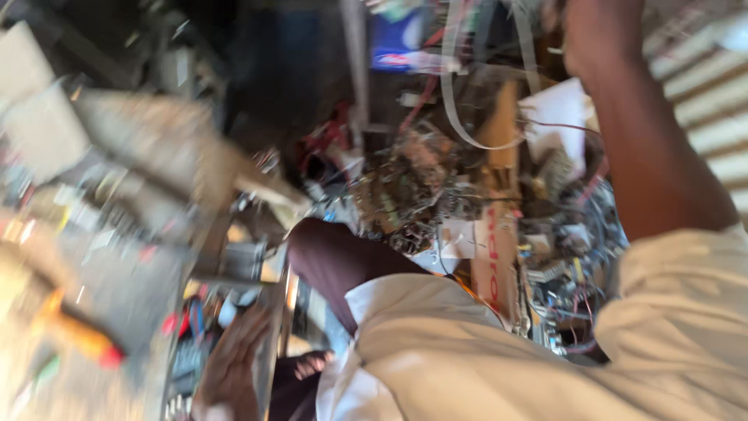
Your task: The person disassembles a computer mouse at a workbench, removes the circuit board and internal parts from the shell, works on the internals with a small screwdriver, and reassembles the shell. They then pick up a bundle of multicolored wires and coil and arrange them by hand.
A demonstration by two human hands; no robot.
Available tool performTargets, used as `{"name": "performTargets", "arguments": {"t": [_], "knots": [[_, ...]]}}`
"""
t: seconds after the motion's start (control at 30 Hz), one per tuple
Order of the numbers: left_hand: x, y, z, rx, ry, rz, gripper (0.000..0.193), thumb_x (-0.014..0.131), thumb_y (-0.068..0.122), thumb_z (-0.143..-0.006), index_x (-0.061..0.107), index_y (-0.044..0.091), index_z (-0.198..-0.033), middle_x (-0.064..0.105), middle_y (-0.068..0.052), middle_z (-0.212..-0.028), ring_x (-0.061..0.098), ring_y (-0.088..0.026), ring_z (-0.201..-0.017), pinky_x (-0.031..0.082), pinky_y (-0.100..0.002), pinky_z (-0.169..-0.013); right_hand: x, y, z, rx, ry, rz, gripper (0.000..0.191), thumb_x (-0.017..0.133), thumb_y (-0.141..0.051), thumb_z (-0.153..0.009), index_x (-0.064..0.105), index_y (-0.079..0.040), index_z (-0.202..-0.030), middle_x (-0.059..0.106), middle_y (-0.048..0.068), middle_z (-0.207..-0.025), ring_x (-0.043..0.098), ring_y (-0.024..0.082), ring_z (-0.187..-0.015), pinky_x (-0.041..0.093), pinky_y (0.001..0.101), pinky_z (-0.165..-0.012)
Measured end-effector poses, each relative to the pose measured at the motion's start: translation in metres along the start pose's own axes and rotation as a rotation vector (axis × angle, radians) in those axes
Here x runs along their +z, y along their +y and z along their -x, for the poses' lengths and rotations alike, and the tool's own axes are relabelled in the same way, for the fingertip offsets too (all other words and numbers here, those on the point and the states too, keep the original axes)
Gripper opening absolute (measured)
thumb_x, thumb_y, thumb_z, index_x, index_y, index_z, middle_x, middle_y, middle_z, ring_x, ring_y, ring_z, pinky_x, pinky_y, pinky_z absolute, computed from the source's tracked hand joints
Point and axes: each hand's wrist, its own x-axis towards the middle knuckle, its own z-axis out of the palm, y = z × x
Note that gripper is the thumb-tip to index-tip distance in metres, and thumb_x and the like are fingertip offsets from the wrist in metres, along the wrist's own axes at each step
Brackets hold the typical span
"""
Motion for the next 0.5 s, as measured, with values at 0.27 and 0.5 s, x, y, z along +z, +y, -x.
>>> {"name": "performTargets", "arguments": {"t": [0.27,0.5], "knots": [[0.066,0.016,0.067,-0.324,0.808,-0.148,0.029,0.062,0.021,-0.107,0.063,-0.005,-0.119,0.06,-0.004,-0.104,0.054,-0.016,-0.092,0.047,-0.032,-0.076,0.167,-0.176,0.211,-0.432,-0.871,-0.293,0.017,0.065,0.0,-0.109,0.058,0.006,-0.123,0.07,0.007,-0.11,0.069,0.013,-0.092,0.058,0.0263,-0.07],[0.066,0.101,0.126,0.333,0.922,-1.057,0.066,0.062,0.037,-0.105,0.044,-0.005,-0.153,0.064,-0.017,-0.144,0.057,-0.035,-0.134,0.044,-0.045,-0.12,0.254,-0.272,0.386,-0.959,-0.974,-0.191,0.016,0.076,0.015,-0.098,0.067,0.01,-0.111,0.071,0.023,-0.117,0.068,0.025,-0.089,0.056,0.0349,-0.072]]}}
